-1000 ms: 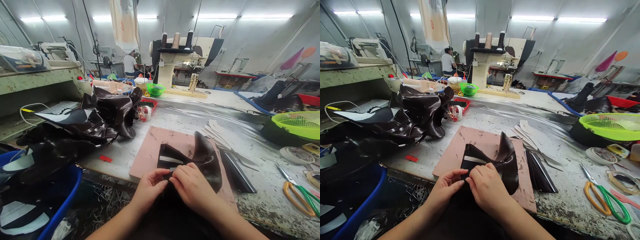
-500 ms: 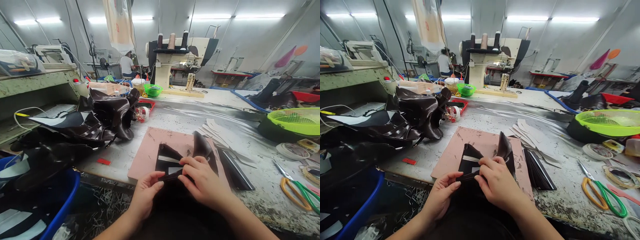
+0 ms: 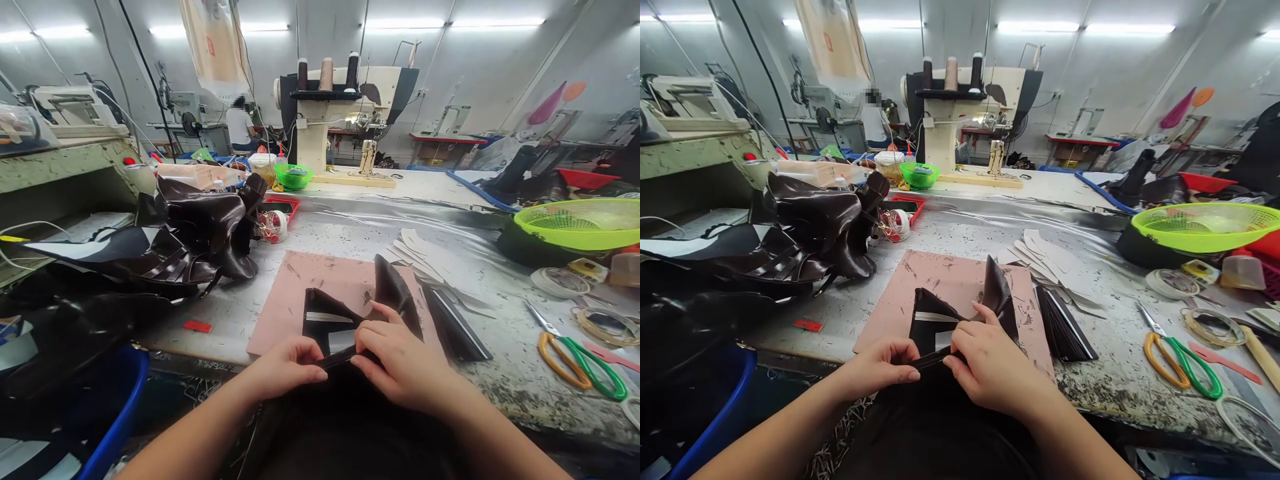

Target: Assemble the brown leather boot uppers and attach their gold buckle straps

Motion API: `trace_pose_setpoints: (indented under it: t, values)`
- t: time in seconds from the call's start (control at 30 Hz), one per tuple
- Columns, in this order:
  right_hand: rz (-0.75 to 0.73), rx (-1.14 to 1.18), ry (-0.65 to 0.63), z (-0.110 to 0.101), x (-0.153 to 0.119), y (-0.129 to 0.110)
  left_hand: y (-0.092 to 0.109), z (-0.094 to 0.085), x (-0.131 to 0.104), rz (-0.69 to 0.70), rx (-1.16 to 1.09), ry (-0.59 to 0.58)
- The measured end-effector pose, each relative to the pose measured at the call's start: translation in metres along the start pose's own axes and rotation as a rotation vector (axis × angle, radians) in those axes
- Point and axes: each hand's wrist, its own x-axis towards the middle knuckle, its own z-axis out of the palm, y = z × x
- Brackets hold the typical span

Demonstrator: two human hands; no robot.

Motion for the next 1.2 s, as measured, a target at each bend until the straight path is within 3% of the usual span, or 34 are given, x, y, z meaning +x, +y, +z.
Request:
trace_pose_setpoints:
  t: [0.23, 0.37, 0.47, 0.63, 0.83, 0.93, 1.0, 1.1, 1.13, 1.17, 1.2]
  values:
    - [-0.014, 0.031, -0.027, 0.002, -0.001, -0.003, 0.002, 0.000, 0.007, 0.085, 0.017, -0.320]
    - [-0.026, 0.021, -0.004, 0.001, -0.002, -0.004, 0.005, 0.012, 0.018, 0.188, 0.259, -0.181]
    - [0.020, -0.002, 0.012, -0.009, -0.005, 0.001, 0.002, 0.020, 0.023, 0.164, 0.250, -0.125]
    - [0.021, -0.010, 0.002, -0.018, -0.007, 0.013, 0.000, 0.020, 0.022, 0.109, 0.100, -0.148]
    - [-0.005, -0.055, 0.027, -0.007, -0.005, 0.013, 0.011, 0.018, 0.029, 0.134, 0.093, -0.383]
    - [-0.053, -0.064, 0.082, -0.004, -0.009, 0.009, 0.012, 0.025, 0.040, 0.193, 0.175, -0.310]
    - [-0.054, -0.090, 0.260, -0.005, -0.015, 0.011, 0.011, 0.030, 0.047, 0.174, 0.165, -0.237]
    - [0.199, -0.041, 0.712, -0.007, -0.027, 0.026, 0.008, 0.037, 0.052, 0.081, 0.056, -0.192]
    - [0.336, 0.058, 0.762, -0.007, -0.031, 0.031, 0.007, 0.038, 0.052, 0.063, 0.017, -0.187]
    - [0.462, 0.203, 0.722, -0.007, -0.034, 0.036, 0.007, 0.038, 0.052, 0.053, -0.015, -0.182]
    - [0.556, 0.373, 0.602, -0.006, -0.036, 0.040, 0.007, 0.038, 0.052, 0.049, -0.038, -0.184]
